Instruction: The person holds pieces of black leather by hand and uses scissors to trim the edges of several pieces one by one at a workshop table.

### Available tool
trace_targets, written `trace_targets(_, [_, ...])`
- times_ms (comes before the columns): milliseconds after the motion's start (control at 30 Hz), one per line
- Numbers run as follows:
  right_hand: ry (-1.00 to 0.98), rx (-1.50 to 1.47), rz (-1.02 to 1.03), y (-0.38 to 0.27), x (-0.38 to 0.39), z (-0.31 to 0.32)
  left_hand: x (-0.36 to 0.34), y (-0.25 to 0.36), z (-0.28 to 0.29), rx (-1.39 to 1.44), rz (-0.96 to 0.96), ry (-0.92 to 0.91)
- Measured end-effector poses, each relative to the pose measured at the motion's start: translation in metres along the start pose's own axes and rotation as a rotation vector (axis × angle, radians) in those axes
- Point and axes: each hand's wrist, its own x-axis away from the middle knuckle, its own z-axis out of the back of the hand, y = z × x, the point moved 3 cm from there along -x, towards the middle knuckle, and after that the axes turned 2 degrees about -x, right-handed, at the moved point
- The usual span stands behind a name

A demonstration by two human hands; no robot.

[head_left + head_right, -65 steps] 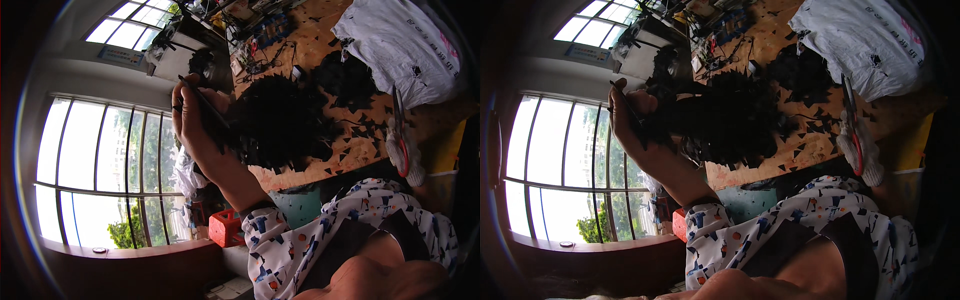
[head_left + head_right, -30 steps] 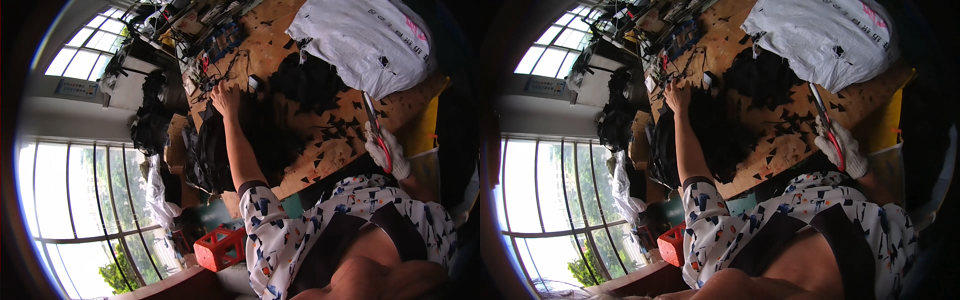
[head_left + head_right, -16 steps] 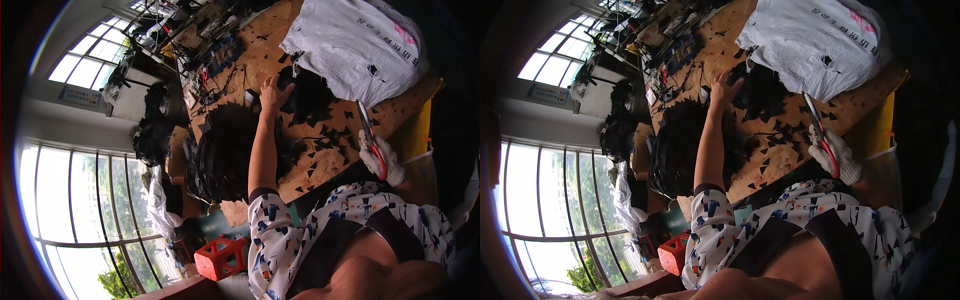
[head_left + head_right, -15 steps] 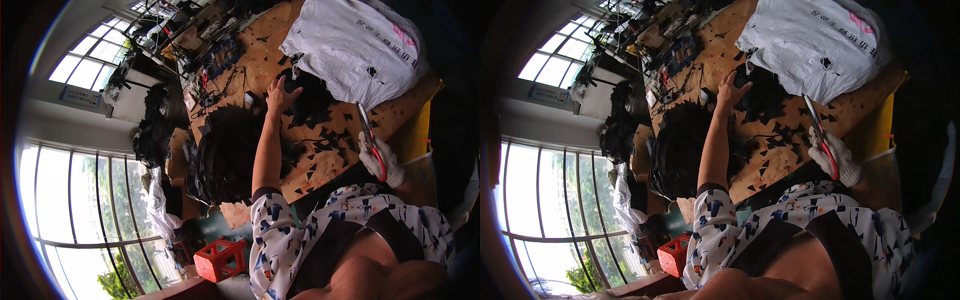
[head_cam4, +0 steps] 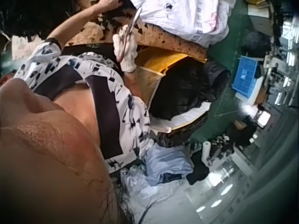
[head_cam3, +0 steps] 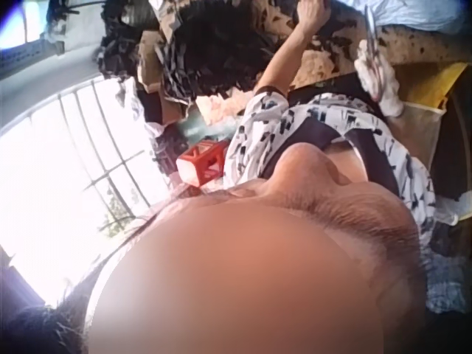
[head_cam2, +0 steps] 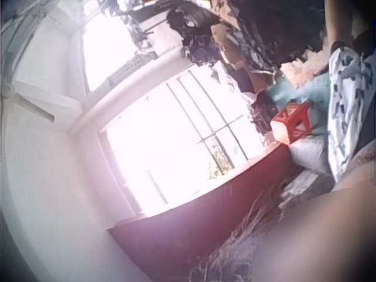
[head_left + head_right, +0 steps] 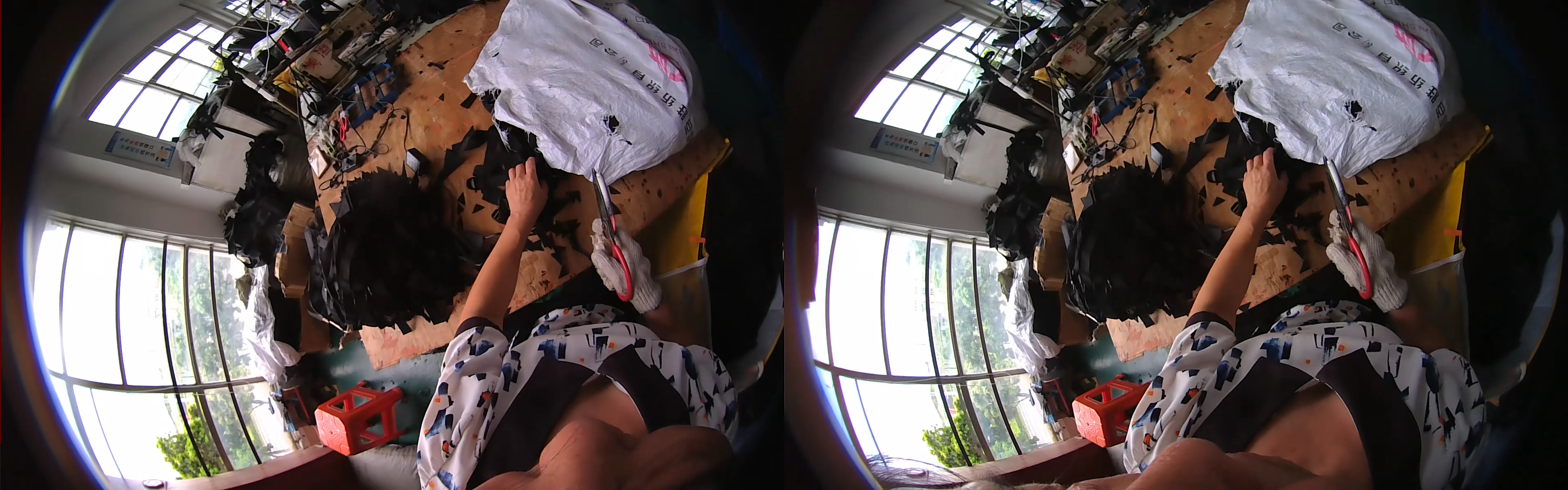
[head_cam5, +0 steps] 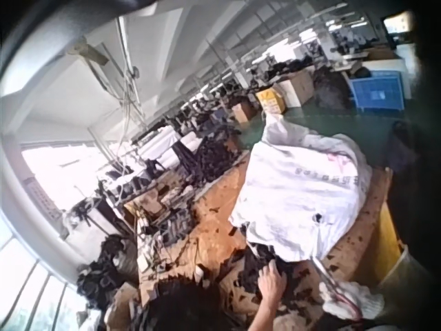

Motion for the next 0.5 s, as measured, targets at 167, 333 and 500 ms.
trace_targets(167, [-0.054,-0.002,-0.074,0.008,-0.007,-0.014,0.014,-0.007,0.022,0.042,-0.025,-0.081])
trace_targets(333, [0.025,0.049,-0.028,0.019,0.002,0.006,-0.028,-0.036,0.064,0.304,0.239,0.096])
trace_targets(500, [-0.047,-0.063,-0.233,0.039,-0.006,0.009,-0.056,-0.138,0.049,-0.105,0.432,-0.008])
